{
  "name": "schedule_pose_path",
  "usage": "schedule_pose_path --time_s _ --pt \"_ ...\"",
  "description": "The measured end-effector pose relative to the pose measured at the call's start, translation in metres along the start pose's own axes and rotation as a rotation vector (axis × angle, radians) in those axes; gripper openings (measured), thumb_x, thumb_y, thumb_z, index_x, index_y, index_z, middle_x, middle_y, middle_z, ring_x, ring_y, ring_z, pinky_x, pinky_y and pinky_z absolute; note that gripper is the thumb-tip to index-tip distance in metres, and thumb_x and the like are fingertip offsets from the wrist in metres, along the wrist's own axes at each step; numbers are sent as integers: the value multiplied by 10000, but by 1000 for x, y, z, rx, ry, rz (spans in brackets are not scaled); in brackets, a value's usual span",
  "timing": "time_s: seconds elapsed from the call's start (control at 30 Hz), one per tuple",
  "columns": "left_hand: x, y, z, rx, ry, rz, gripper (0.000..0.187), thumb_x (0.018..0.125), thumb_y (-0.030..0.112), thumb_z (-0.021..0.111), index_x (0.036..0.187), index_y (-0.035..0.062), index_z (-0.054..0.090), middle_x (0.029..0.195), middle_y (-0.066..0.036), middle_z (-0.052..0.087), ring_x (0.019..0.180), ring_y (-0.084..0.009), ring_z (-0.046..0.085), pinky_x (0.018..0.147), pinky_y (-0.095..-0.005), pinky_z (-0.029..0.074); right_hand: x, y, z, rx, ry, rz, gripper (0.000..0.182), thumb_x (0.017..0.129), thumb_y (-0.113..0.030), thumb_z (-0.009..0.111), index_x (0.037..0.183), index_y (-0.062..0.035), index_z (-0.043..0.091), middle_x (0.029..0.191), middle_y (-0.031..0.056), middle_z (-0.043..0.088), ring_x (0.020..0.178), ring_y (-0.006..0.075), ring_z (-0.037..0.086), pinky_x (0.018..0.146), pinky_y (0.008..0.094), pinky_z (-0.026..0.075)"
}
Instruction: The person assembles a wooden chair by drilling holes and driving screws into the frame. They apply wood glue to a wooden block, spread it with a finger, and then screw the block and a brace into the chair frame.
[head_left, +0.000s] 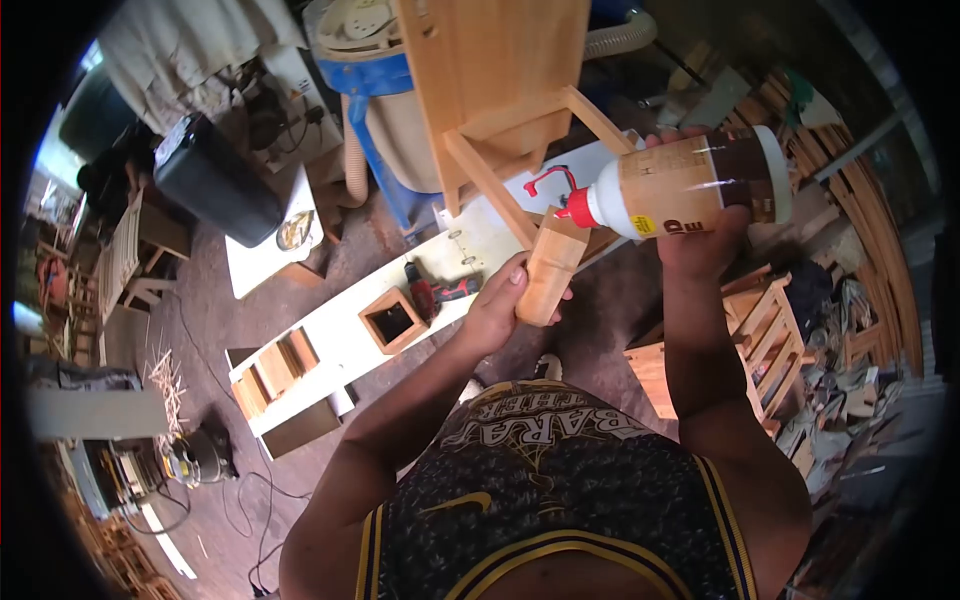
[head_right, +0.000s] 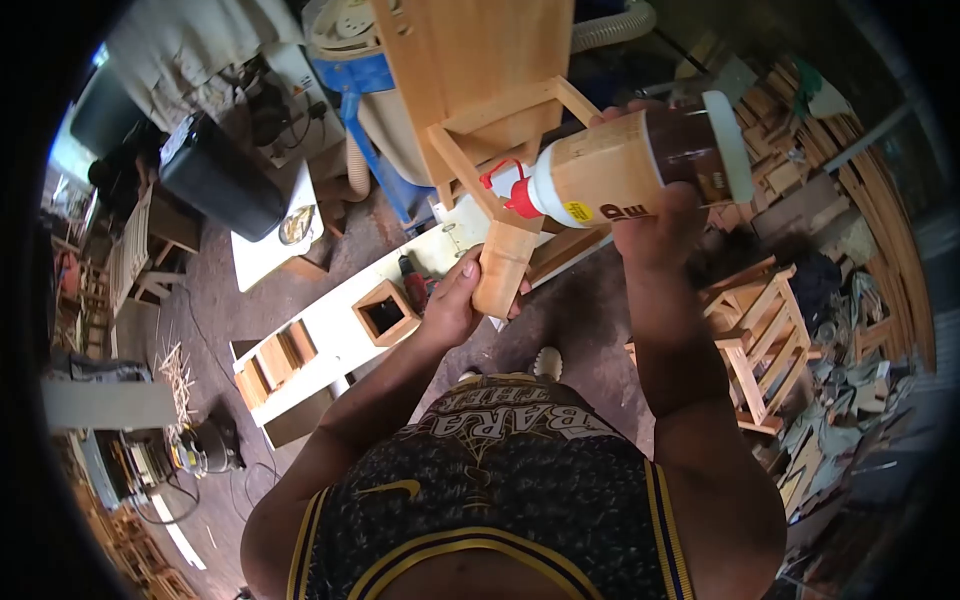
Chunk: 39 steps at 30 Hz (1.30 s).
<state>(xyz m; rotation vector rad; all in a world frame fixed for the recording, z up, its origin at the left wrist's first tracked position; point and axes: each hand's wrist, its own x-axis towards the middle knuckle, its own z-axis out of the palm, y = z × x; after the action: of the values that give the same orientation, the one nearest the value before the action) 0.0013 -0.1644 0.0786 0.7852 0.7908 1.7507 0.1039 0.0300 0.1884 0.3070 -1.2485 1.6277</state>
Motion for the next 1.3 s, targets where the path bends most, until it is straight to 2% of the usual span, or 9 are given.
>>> schedule_pose_path --time_s 0.03,0.17,0.7,0.77,1.0,1.17,1.3 --pt "-5 5 2 -14 8 4 664 979 531 341 1360 -13 345 1041 -171 612 801 -209 625 709 -318 516 3 -2 9 -152 44 27 872 792 -696 553 1385 -92 341 1288 138 485 1202 321 505 1068 532 357" --pt "-21 18 3 -34 15 22 674 973 535 355 1365 -13 337 1031 -177 607 781 -212 623 693 -319 510 4 1 23 -34 40 53 785 849 -641 521 1391 -105 332 1294 146 490 1200 322 507 1061 541 360" --pt "-41 41 10 -42 -42 67 660 973 541 346 1343 -5 340 991 -188 593 741 -212 618 671 -318 507 4 -13 57 -6 28 -39 768 850 -592 562 1390 -101 321 1241 133 531 1151 303 536 1043 534 371" --pt "-43 43 12 -41 -46 70 662 971 543 350 1345 -3 338 995 -191 593 742 -215 620 677 -322 510 6 -14 58 35 -66 -101 660 896 -549 514 1341 -68 432 1262 124 523 1140 310 533 1000 514 409" --pt "-48 49 14 -76 -68 85 646 968 536 365 1356 20 325 1034 -214 586 768 -239 628 704 -345 526 4 -23 66 0 -53 -136 702 871 -579 544 1341 -70 432 1257 123 529 1138 310 532 1011 509 399" --pt "-52 53 13 -82 -24 124 638 966 536 371 1361 37 322 1070 -219 571 804 -240 620 714 -343 521 3 -32 69 59 -173 -207 766 850 -584 576 1403 -111 338 1257 131 528 1141 327 529 1025 528 378" --pt "-53 58 13 -65 -8 148 622 970 533 367 1350 42 334 1077 -212 569 827 -230 612 722 -339 516 0 -34 75 3 -144 -234 793 840 -595 584 1417 -124 311 1264 135 518 1138 328 530 1028 540 371"
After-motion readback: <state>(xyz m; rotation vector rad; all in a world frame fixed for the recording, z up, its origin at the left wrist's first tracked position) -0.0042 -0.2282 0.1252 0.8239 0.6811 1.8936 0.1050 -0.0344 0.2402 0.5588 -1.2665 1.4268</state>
